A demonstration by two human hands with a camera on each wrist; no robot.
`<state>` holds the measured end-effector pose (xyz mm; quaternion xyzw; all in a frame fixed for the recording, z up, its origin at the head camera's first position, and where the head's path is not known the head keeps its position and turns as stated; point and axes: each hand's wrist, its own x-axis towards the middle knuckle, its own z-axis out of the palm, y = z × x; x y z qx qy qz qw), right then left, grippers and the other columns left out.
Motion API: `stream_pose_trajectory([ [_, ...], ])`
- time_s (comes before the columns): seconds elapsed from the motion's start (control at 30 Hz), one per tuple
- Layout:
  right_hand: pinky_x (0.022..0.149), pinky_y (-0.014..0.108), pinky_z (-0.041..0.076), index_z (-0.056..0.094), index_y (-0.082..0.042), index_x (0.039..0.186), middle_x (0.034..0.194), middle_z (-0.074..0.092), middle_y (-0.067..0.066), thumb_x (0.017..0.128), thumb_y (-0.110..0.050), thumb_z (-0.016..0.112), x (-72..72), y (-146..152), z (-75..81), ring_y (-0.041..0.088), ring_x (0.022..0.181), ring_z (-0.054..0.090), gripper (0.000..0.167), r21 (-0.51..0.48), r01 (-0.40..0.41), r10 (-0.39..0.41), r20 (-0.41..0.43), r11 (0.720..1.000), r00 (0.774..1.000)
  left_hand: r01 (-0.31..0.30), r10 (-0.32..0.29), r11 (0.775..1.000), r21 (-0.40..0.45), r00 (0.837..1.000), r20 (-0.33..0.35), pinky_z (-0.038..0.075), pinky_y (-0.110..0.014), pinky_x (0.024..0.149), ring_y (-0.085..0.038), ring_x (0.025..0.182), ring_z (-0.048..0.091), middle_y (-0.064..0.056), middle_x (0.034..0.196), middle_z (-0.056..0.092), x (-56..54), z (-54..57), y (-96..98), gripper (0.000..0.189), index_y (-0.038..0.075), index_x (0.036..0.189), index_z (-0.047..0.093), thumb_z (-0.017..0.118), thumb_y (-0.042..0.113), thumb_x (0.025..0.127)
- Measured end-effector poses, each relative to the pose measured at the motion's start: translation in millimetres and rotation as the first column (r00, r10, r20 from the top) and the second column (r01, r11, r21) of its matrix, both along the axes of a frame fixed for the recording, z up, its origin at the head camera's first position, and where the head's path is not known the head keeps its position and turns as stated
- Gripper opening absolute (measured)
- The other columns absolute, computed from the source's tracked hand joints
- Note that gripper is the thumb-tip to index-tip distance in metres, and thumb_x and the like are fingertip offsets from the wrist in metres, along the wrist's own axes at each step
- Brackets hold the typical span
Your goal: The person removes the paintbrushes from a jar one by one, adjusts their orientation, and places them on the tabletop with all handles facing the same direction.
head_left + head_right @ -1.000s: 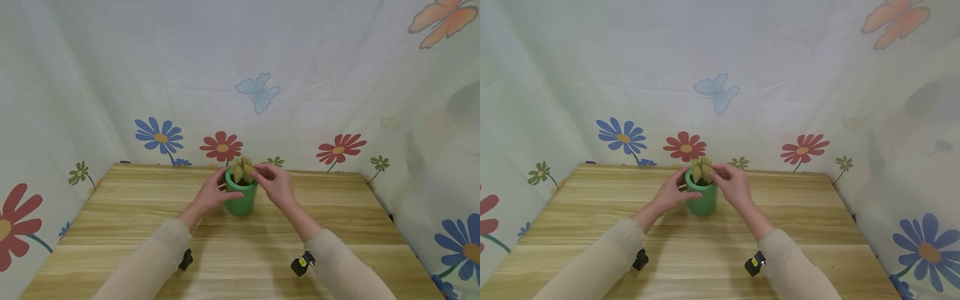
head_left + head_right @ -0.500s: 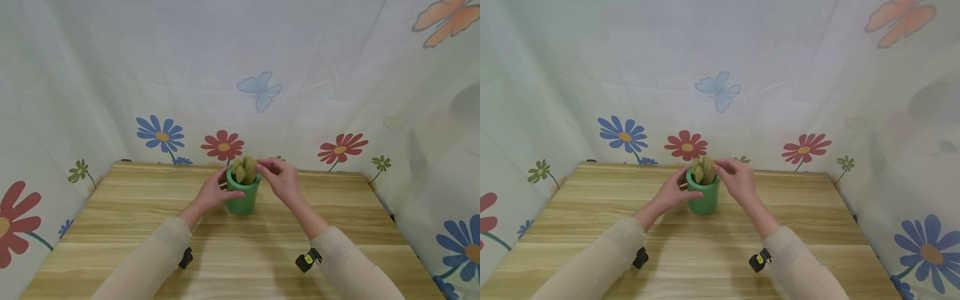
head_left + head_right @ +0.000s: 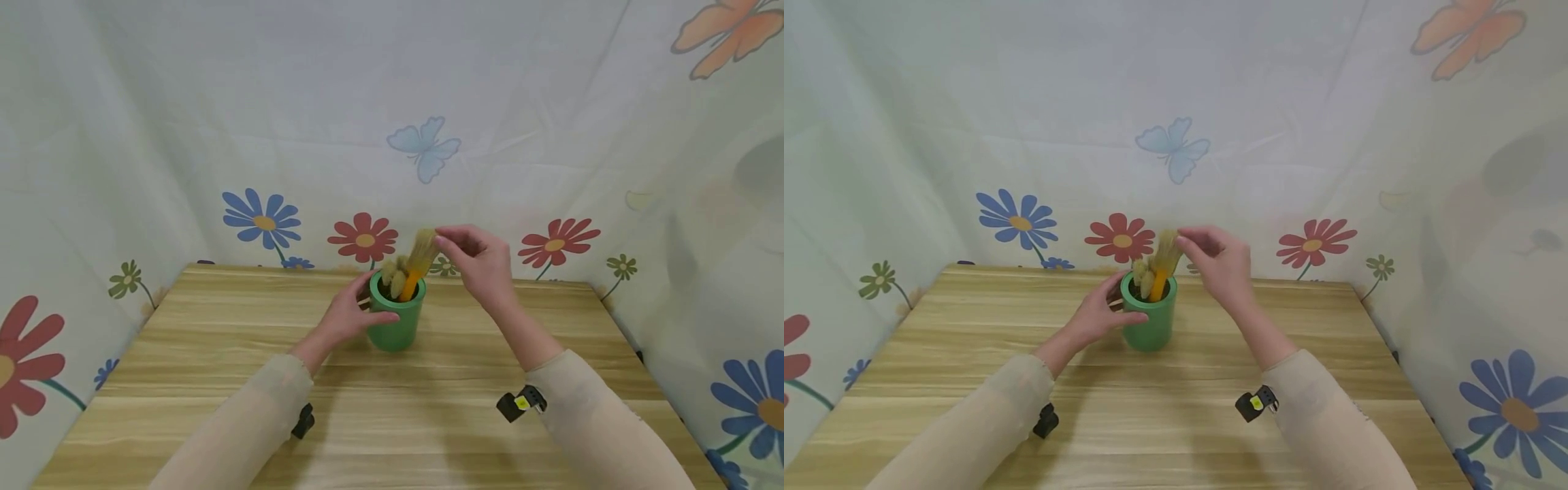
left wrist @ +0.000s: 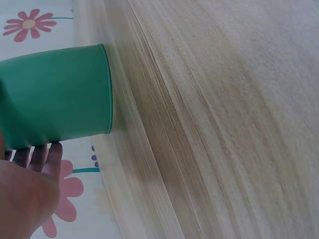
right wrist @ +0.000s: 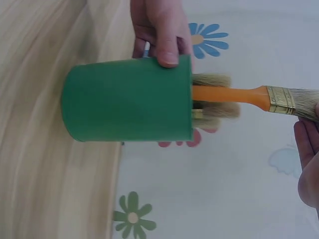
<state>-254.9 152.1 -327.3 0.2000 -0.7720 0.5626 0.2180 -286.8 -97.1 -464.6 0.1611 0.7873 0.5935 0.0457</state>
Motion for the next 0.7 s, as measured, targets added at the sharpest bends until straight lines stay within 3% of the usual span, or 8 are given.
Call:
stream_pose_trajectory([
  [0.23,0.087,0.023,0.062,0.078,0.004,0.116,0.096,0.080,-0.003,0.098,-0.013,0.081,-0.7,22,21.6,0.010,0.089,0.077,0.024,-0.141,-0.012,0.013,0.006,0.990,1.000,0.011,-0.011,1.000,0.008,1.000,-0.015,0.043,-0.056,0.121,-0.037,0.149,0.048,-0.004,0.162,0.048,1.6,1.8,-0.6,0.093,0.030,0.163,0.042,0.094,0.031,0.085],
  [0.43,0.089,0.025,0.063,0.080,0.000,0.112,0.094,0.080,0.000,0.096,-0.006,0.080,1.4,45,33.5,0.012,0.083,0.078,0.016,-0.310,-0.043,0.054,0.029,0.950,0.998,0.008,-0.007,1.000,0.007,1.000,-0.026,0.044,-0.056,0.120,-0.037,0.148,0.050,-0.003,0.161,0.049,1.2,0.7,-0.6,0.093,0.031,0.162,0.043,0.094,0.030,0.085],
  [0.57,0.090,0.025,0.063,0.080,-0.002,0.112,0.097,0.081,0.000,0.098,-0.006,0.078,5.1,59,29.2,0.014,0.084,0.079,0.015,-0.353,-0.051,0.100,0.122,0.934,0.988,0.013,-0.013,1.000,-0.005,0.999,-0.033,0.044,-0.056,0.120,-0.036,0.148,0.050,-0.003,0.161,0.050,0.6,-0.1,-1.2,0.093,0.030,0.162,0.042,0.094,0.032,0.085],
  [0.7,0.090,0.026,0.063,0.079,-0.004,0.113,0.099,0.080,0.000,0.100,-0.009,0.077,3.9,73,10.2,0.014,0.085,0.079,0.014,-0.340,-0.057,0.141,0.229,0.939,0.963,0.015,-0.015,1.000,-0.015,0.999,-0.034,0.044,-0.057,0.120,-0.037,0.149,0.049,-0.004,0.161,0.050,3.0,2.6,-1.3,0.093,0.028,0.163,0.042,0.093,0.032,0.086],
])
